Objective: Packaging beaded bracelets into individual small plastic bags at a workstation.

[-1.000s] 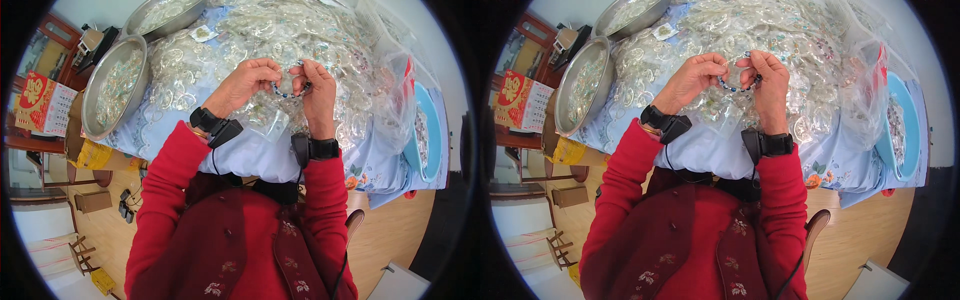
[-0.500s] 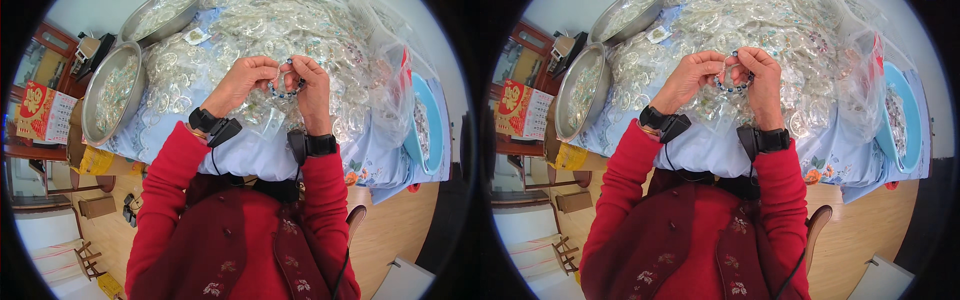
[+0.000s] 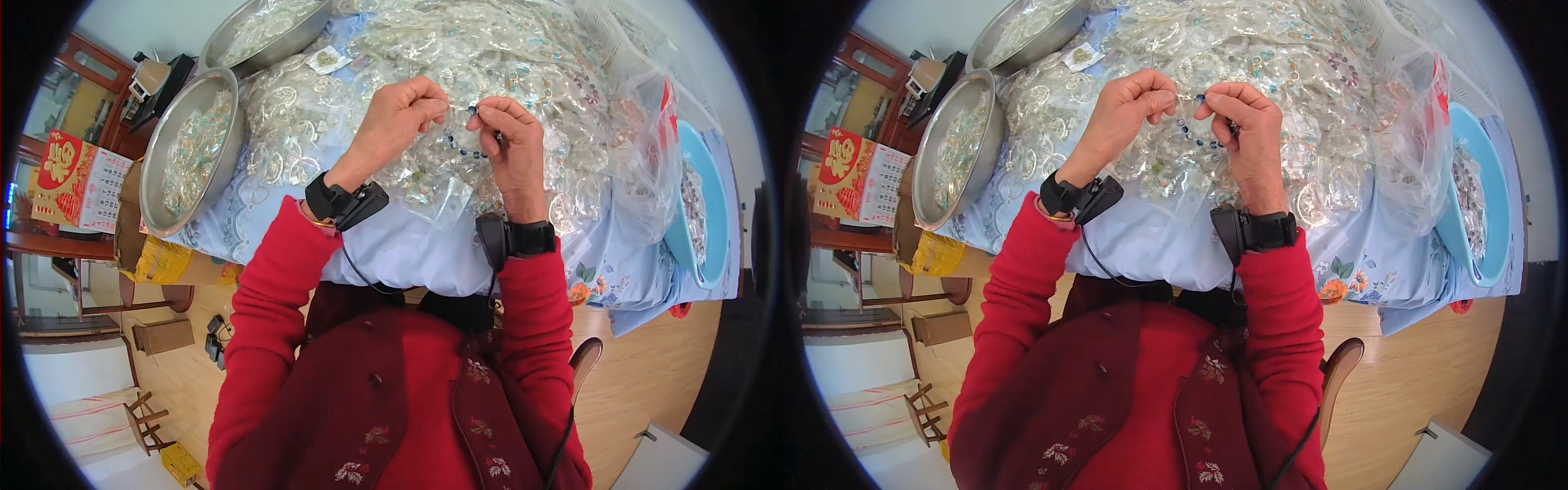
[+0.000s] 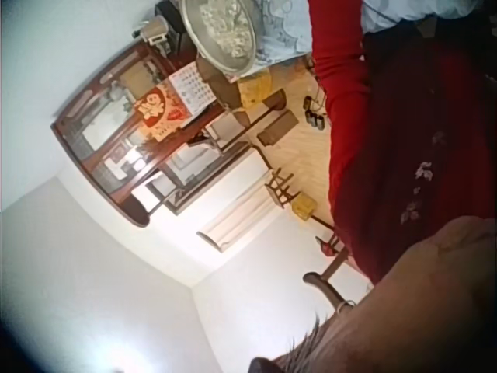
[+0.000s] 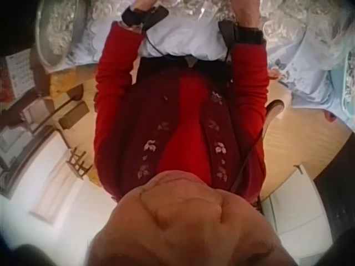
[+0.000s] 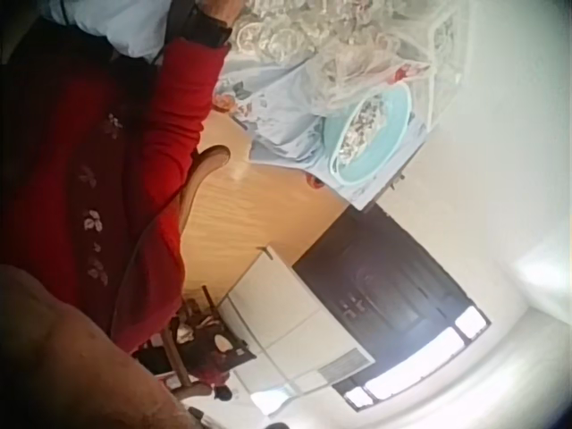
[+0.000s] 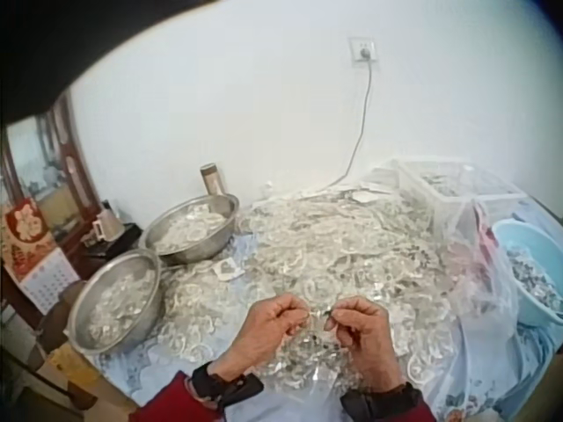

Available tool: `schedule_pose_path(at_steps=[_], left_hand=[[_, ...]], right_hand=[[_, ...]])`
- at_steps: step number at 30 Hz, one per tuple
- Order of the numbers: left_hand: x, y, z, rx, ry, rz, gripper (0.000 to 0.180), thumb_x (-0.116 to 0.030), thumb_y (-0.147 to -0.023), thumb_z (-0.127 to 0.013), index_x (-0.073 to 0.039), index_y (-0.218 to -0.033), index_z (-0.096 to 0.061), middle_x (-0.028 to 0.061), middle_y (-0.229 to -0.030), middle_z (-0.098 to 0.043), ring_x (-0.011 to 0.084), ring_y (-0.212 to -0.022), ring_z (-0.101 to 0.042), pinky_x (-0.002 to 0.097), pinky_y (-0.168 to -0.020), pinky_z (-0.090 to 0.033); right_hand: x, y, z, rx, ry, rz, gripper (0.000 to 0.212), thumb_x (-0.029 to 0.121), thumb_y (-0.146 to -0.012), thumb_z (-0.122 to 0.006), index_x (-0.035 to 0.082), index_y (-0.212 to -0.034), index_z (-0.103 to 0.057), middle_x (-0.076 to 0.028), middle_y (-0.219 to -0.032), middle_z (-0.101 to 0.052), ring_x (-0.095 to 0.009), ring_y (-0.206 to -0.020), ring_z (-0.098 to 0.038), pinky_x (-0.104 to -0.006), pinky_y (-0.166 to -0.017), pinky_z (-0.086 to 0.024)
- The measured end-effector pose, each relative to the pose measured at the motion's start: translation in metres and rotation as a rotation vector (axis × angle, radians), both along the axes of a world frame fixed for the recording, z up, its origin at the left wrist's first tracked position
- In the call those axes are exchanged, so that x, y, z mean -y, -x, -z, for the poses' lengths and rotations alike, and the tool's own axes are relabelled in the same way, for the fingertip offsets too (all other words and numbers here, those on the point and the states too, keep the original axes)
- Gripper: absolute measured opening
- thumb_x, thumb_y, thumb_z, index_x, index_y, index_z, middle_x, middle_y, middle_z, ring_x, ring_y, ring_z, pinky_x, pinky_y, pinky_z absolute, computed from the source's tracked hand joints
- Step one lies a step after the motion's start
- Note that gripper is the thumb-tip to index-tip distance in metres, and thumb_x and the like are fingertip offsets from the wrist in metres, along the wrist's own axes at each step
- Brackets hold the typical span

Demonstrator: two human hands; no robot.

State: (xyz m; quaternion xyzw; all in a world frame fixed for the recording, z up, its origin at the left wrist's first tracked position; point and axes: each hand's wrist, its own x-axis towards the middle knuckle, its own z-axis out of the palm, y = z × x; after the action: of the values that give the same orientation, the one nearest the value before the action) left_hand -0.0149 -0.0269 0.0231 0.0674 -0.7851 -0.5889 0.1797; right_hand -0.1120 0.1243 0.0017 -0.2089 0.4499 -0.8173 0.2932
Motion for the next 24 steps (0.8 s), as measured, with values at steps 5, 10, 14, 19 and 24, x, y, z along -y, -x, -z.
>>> schedule_pose_path(at_steps=[5,10,14,19,24], left_hand=[[0.003,-0.003,-0.005,0.078,0.083,0.023,0.011,-0.011,-0.086,-0.054,-0.001,-0.084,-0.059,0.0004,-0.073,-0.058,0.0064,-0.062,-0.046,0.0199,-0.058,-0.04],[-0.003,0.001,-0.007,0.04,0.087,0.016,0.012,-0.011,-0.087,-0.053,-0.002,-0.083,-0.058,0.0005,-0.072,-0.058,0.0061,-0.06,-0.047,0.0202,-0.056,-0.039],[-0.008,0.003,-0.012,-0.03,-0.114,0.057,0.012,-0.012,-0.087,-0.052,-0.002,-0.085,-0.057,0.0009,-0.071,-0.059,0.0055,-0.057,-0.047,0.0203,-0.052,-0.038],[-0.01,0.002,-0.014,0.068,-0.272,0.061,0.011,-0.013,-0.088,-0.051,-0.003,-0.089,-0.057,0.002,-0.071,-0.058,0.0048,-0.055,-0.044,0.0197,-0.05,-0.036],[-0.008,0.002,-0.008,0.057,-0.377,0.015,0.011,-0.013,-0.088,-0.051,-0.004,-0.089,-0.057,0.0018,-0.07,-0.058,0.0048,-0.054,-0.042,0.0193,-0.05,-0.034]], right_hand=[[-0.002,0.0,-0.001,0.028,-0.012,0.006,0.01,0.007,-0.081,-0.058,0.001,-0.089,-0.06,-0.01,-0.072,-0.062,-0.004,-0.044,-0.035,-0.0164,-0.04,-0.023],[-0.003,0.002,-0.003,0.075,0.033,-0.029,0.015,0.007,-0.081,-0.058,0.0,-0.094,-0.06,-0.008,-0.071,-0.061,-0.004,-0.045,-0.036,-0.0171,-0.04,-0.023],[0.0,-0.003,-0.006,-0.02,-0.057,-0.024,0.017,0.01,-0.083,-0.058,-0.001,-0.095,-0.061,-0.005,-0.07,-0.06,-0.004,-0.046,-0.037,-0.0173,-0.041,-0.023],[0.001,-0.003,-0.002,-0.122,-0.172,-0.004,0.017,0.015,-0.086,-0.058,-0.001,-0.093,-0.063,-0.002,-0.068,-0.057,-0.005,-0.049,-0.041,-0.0184,-0.042,-0.026],[0.0,0.0,-0.002,-0.066,-0.114,-0.032,0.018,0.017,-0.087,-0.056,0.0,-0.09,-0.062,-0.001,-0.067,-0.056,-0.006,-0.05,-0.043,-0.0195,-0.043,-0.028]])
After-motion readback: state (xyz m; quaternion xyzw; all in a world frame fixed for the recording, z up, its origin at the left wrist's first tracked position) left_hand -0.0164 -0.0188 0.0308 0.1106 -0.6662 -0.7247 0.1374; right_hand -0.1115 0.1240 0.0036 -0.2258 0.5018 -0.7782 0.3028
